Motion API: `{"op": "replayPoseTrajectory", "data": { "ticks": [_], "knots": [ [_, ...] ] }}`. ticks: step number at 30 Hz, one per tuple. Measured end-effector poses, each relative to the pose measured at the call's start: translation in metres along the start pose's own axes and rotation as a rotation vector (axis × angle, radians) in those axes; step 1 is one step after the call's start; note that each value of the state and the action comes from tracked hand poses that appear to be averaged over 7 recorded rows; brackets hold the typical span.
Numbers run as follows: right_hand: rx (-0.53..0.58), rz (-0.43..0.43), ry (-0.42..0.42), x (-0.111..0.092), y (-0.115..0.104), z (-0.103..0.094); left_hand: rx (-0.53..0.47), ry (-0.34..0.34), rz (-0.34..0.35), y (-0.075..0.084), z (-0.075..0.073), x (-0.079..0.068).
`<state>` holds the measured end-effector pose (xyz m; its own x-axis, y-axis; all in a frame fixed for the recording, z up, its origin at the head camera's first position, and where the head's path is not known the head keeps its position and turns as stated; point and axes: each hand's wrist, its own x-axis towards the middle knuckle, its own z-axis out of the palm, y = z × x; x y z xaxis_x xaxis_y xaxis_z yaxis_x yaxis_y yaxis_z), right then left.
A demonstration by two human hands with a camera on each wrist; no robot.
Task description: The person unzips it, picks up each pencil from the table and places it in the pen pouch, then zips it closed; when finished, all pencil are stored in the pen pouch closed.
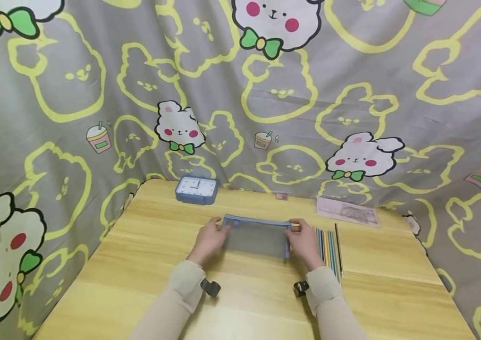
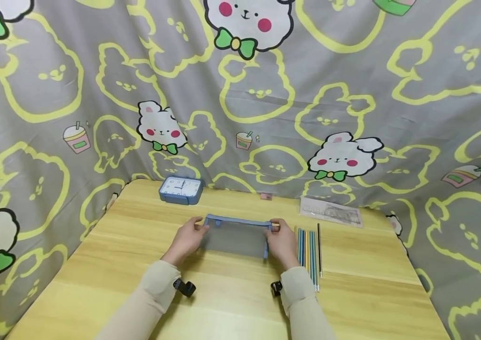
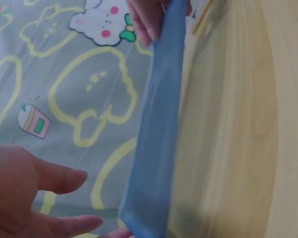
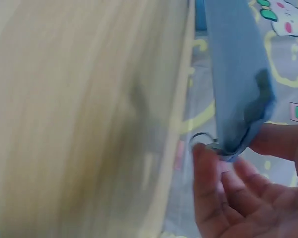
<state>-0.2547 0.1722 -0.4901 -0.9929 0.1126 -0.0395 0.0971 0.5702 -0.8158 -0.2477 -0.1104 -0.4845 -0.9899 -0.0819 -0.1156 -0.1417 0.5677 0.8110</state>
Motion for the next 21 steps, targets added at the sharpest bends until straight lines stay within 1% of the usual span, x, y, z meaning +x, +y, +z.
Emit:
{"op": "replayPoseTrajectory", "data": {
  "ticks": [3,7,9,11,13,14,16,18,20,21],
  "knots": [
    [0.041,-0.040,0.056,-0.004,-0.002,-0.011,-0.016,0.022,0.014,0.005,0.000,-0.002],
    [0.045,-0.142,0.123,-0.004,-0.008,-0.028,-0.013,0.050,0.060,0.015,-0.001,0.002],
    [0.040,-0.178,0.133,-0.001,-0.009,-0.036,-0.001,0.064,0.088,0.021,0.000,0.003],
    [0.051,-0.187,0.120,0.000,-0.007,-0.042,0.020,0.085,0.115,0.027,0.004,0.002],
    [0.060,-0.192,0.099,0.002,-0.003,-0.048,0.063,0.130,0.142,0.033,0.011,-0.002],
    [0.067,-0.192,0.087,0.001,-0.001,-0.050,0.089,0.165,0.162,0.036,0.016,-0.005],
    [0.073,-0.206,0.069,-0.001,0.002,-0.052,0.147,0.251,0.220,0.042,0.028,-0.012],
    [0.083,-0.240,0.049,-0.004,0.003,-0.053,0.193,0.333,0.302,0.049,0.040,-0.020],
    [0.096,-0.266,0.027,-0.010,0.004,-0.051,0.223,0.370,0.416,0.057,0.050,-0.026],
    [0.096,-0.280,0.014,-0.013,0.005,-0.049,0.238,0.363,0.479,0.060,0.055,-0.029]
  ]
}}
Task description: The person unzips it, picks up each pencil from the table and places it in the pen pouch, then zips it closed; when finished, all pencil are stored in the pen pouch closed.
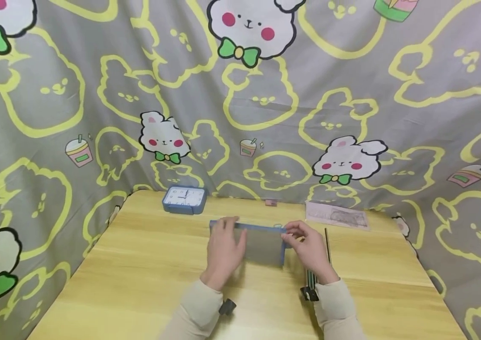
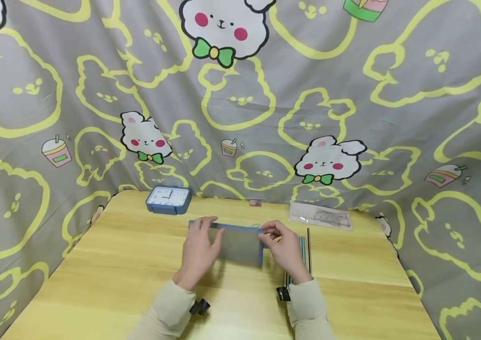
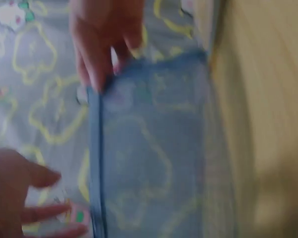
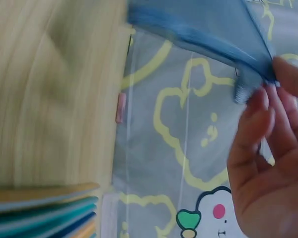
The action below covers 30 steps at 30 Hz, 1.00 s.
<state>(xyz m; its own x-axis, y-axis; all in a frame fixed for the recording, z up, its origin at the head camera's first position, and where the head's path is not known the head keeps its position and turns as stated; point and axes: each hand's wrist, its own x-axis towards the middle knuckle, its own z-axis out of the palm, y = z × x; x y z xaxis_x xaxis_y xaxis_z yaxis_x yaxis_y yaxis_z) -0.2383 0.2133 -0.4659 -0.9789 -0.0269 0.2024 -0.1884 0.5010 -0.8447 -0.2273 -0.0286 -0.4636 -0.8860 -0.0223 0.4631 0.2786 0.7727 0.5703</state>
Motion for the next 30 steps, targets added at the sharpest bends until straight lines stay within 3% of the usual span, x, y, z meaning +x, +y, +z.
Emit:
{"op": "replayPoseTrajectory", "data": {
  "ticks": [4,9,14,22,25,30],
  "knots": [
    [0.012,-0.042,-0.065,-0.010,0.000,0.013,0.000,-0.074,0.218,0.011,0.007,-0.007],
    [0.013,-0.057,-0.183,-0.020,-0.001,0.026,0.030,-0.126,0.325,0.010,0.013,-0.018],
    [-0.021,-0.073,-0.241,-0.023,-0.004,0.032,0.077,-0.129,0.372,0.008,0.012,-0.021],
    [-0.081,-0.086,-0.277,-0.025,-0.002,0.025,0.242,-0.237,0.416,0.014,0.013,-0.025],
    [-0.080,-0.069,-0.282,-0.024,-0.004,0.017,0.238,-0.231,0.441,0.020,0.014,-0.022],
    [-0.123,-0.075,-0.259,-0.013,-0.014,-0.003,0.191,-0.170,0.442,0.030,0.013,-0.004]
  ]
}}
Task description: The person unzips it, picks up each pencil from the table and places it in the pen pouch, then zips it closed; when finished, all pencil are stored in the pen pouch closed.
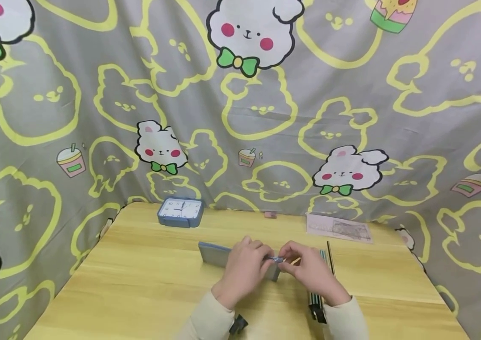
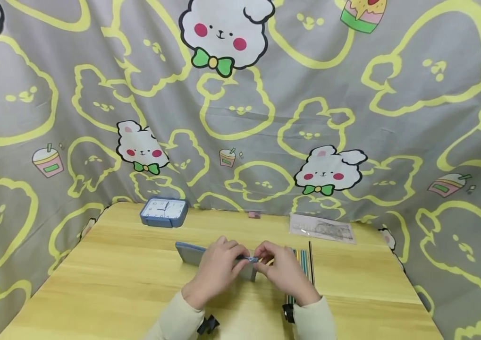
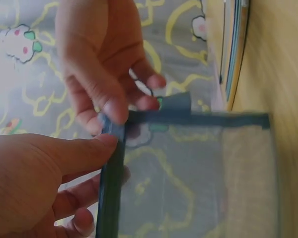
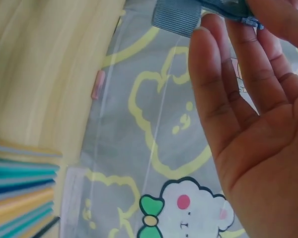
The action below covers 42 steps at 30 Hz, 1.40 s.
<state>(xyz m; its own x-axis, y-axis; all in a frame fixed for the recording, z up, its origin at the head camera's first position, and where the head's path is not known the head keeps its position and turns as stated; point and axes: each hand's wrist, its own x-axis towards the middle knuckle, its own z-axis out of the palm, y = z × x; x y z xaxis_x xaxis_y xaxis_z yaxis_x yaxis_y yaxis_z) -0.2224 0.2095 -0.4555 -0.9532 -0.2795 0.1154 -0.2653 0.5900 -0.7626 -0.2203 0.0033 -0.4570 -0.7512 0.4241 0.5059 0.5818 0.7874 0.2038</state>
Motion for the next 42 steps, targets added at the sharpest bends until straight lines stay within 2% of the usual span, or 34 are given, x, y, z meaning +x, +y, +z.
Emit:
{"op": "replayPoseTrajectory", "data": {
  "ticks": [2,6,11,16,20,23,26,32,42],
  "knots": [
    [-0.030,0.006,0.001,0.000,-0.003,-0.007,0.001,0.010,-0.008,-0.001,-0.004,0.004],
    [-0.049,0.028,-0.013,-0.001,-0.007,-0.011,0.008,-0.025,-0.013,-0.005,-0.009,0.006],
    [-0.050,0.015,-0.005,0.000,-0.007,-0.001,-0.013,-0.081,-0.011,-0.011,-0.010,0.002],
    [-0.074,0.006,0.000,-0.003,-0.008,0.006,-0.077,-0.126,-0.009,-0.014,-0.009,-0.005],
    [-0.076,-0.004,-0.012,-0.003,-0.008,0.008,-0.092,-0.104,0.006,-0.014,-0.008,-0.008],
    [-0.083,-0.023,-0.021,0.000,-0.007,0.007,-0.056,-0.072,0.016,-0.015,-0.010,-0.007],
    [-0.090,-0.029,-0.030,0.002,-0.007,0.006,-0.012,-0.068,0.022,-0.016,-0.013,-0.004],
    [-0.102,-0.034,-0.061,0.005,-0.007,0.004,0.017,-0.132,0.055,-0.020,-0.020,-0.001],
    [-0.248,-0.106,-0.073,0.000,-0.017,-0.006,0.000,-0.215,0.085,-0.018,-0.023,0.001]
  ]
}}
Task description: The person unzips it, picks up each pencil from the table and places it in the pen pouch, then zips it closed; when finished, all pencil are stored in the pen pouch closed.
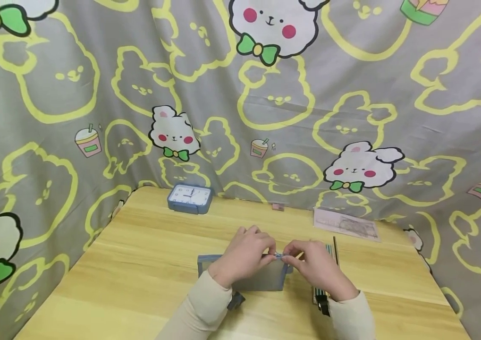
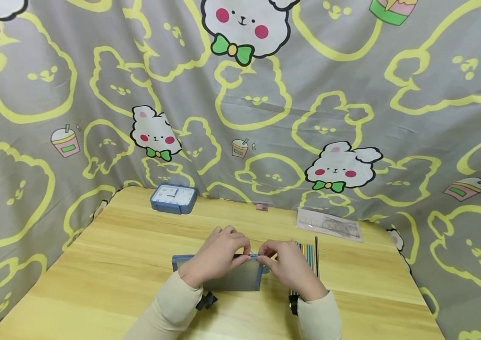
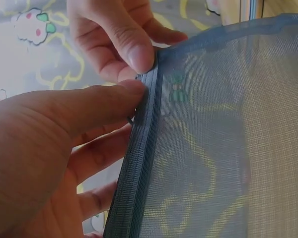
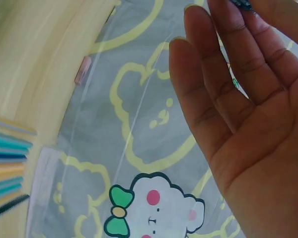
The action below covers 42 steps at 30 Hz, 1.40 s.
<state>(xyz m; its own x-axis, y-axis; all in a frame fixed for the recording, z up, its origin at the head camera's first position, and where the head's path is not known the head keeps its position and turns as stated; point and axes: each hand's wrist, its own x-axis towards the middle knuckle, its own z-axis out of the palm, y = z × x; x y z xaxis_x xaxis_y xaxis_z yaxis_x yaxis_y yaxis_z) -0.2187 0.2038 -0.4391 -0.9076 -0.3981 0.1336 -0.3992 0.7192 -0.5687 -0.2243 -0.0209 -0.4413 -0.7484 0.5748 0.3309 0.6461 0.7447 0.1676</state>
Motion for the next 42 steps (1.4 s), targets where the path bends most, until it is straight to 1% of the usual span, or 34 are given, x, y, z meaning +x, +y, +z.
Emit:
{"op": "replayPoseTrajectory", "data": {
  "ticks": [4,8,10,13,20,24,32,38,42],
  "knots": [
    [-0.036,-0.026,-0.020,-0.006,0.005,-0.009,-0.017,-0.018,0.000,0.000,0.000,0.000],
    [-0.073,-0.033,-0.006,-0.011,0.010,-0.016,-0.008,-0.002,-0.014,-0.002,-0.001,-0.001],
    [-0.083,-0.034,0.004,-0.012,0.012,-0.018,0.000,0.007,-0.007,-0.004,-0.001,-0.001],
    [-0.087,-0.033,0.011,-0.014,0.015,-0.018,0.012,0.012,0.004,-0.004,-0.001,0.000],
    [-0.053,-0.043,-0.015,-0.022,0.021,-0.014,0.021,0.022,0.017,-0.001,0.002,0.000],
    [-0.064,-0.046,0.019,-0.021,0.024,-0.016,0.028,0.044,0.014,-0.003,0.001,0.000],
    [-0.080,0.001,0.077,-0.021,0.031,-0.028,0.037,0.088,-0.039,-0.016,-0.007,0.000],
    [-0.096,0.040,0.094,-0.024,0.039,-0.033,0.025,0.101,-0.103,-0.028,-0.013,-0.007],
    [-0.103,0.072,0.121,-0.029,0.047,-0.039,0.028,0.112,-0.146,-0.036,-0.018,-0.011]
  ]
}}
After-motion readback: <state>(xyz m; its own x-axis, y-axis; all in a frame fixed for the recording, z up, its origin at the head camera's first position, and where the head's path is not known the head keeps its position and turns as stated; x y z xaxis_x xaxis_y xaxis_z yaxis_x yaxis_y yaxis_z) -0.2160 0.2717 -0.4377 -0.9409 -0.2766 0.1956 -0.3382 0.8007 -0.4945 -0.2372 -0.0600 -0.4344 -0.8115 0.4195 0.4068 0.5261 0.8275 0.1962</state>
